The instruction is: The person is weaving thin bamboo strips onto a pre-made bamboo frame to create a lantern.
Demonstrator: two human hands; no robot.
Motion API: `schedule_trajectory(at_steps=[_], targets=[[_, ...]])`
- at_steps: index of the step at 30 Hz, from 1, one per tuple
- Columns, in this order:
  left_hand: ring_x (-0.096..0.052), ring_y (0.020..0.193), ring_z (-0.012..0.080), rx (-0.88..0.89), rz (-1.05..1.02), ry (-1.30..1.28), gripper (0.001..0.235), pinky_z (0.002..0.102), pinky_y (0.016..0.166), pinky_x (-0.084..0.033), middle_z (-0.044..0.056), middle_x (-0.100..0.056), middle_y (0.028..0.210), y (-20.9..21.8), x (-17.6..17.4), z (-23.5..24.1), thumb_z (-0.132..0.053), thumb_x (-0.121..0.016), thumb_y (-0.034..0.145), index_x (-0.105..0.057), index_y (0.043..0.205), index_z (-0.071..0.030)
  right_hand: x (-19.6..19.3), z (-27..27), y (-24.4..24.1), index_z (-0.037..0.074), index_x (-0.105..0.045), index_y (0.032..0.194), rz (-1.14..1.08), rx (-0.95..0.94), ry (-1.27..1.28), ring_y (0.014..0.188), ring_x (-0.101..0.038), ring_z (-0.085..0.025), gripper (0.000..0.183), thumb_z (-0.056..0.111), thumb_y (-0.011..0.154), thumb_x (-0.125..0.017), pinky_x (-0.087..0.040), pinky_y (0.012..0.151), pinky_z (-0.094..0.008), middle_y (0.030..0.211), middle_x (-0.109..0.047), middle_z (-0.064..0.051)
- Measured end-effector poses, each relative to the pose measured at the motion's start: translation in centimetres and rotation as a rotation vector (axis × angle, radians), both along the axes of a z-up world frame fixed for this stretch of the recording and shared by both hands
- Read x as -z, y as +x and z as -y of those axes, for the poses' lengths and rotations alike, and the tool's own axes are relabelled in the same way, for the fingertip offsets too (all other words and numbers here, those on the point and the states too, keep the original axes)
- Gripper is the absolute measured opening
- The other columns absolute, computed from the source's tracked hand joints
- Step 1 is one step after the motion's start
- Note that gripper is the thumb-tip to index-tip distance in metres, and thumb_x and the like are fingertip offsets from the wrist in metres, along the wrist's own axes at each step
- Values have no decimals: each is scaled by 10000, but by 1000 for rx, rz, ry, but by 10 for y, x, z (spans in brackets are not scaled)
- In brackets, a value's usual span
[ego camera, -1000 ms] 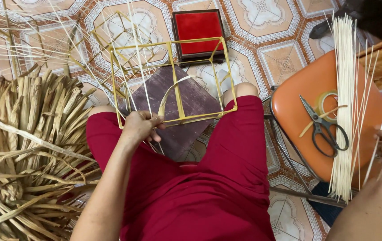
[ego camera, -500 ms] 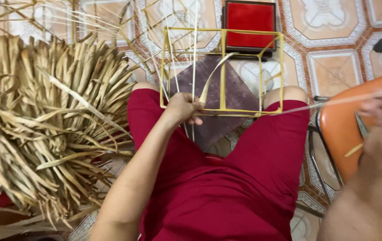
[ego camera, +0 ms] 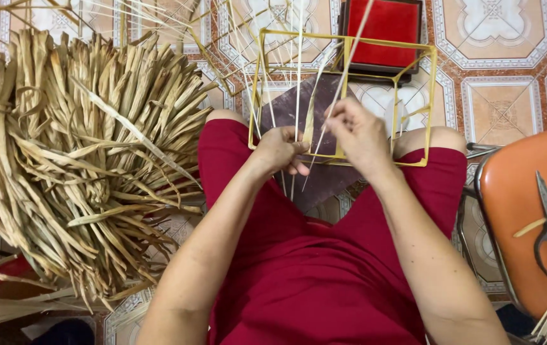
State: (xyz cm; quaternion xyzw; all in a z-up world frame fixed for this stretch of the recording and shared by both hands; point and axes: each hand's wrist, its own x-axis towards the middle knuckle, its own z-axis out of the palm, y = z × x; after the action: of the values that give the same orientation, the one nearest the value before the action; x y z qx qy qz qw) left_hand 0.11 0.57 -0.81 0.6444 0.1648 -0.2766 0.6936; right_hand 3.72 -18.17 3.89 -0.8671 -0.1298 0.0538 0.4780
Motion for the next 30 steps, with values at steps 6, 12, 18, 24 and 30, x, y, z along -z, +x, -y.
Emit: schedule_trajectory(at_steps=[6, 12, 18, 24, 30], targets=[[-708, 513, 166, 34, 9, 51, 209, 216, 368, -516, 157, -734, 888, -1, -11, 1, -127, -607, 999, -636, 1118, 42, 28, -5, -9, 89, -664, 977, -105, -106, -144, 682, -657, -93, 46, 127, 975, -689, -532, 594, -284, 800, -718, -19], [-708, 505, 138, 54, 7, 178, 209, 198, 389, -541, 160, -766, 922, -2, -21, 3, -120, -622, 991, -653, 1106, 51, 36, -7, -12, 82, -690, 964, -142, -97, -169, 717, -689, -93, 78, 143, 932, -728, -572, 611, -273, 824, -732, -12], [-694, 486, 126, 51, 19, 198, 184, 192, 373, -521, 167, -775, 924, -2, -18, 5, -114, -617, 984, -659, 1089, 33, 18, -13, -19, 81, -717, 923, -149, -70, -216, 727, -723, -124, 113, 177, 890, -766, -574, 657, -319, 822, -768, -31], [-656, 437, 139, 12, 16, 231, 132, 217, 355, -511, 162, -769, 849, -3, -20, 6, -96, -612, 988, -577, 1062, 8, 15, -4, -28, 80, -744, 955, -108, -75, -277, 766, -749, -162, 122, 191, 905, -741, -582, 707, -346, 862, -781, -61], [-620, 411, 119, -1, -18, 199, 108, 212, 328, -458, 153, -755, 836, 3, -10, 8, -19, -599, 966, -584, 1073, -13, 21, 13, -70, 67, -748, 1105, -132, 26, -115, 829, -763, -157, 179, 148, 985, -642, -614, 749, -309, 959, -789, -79]])
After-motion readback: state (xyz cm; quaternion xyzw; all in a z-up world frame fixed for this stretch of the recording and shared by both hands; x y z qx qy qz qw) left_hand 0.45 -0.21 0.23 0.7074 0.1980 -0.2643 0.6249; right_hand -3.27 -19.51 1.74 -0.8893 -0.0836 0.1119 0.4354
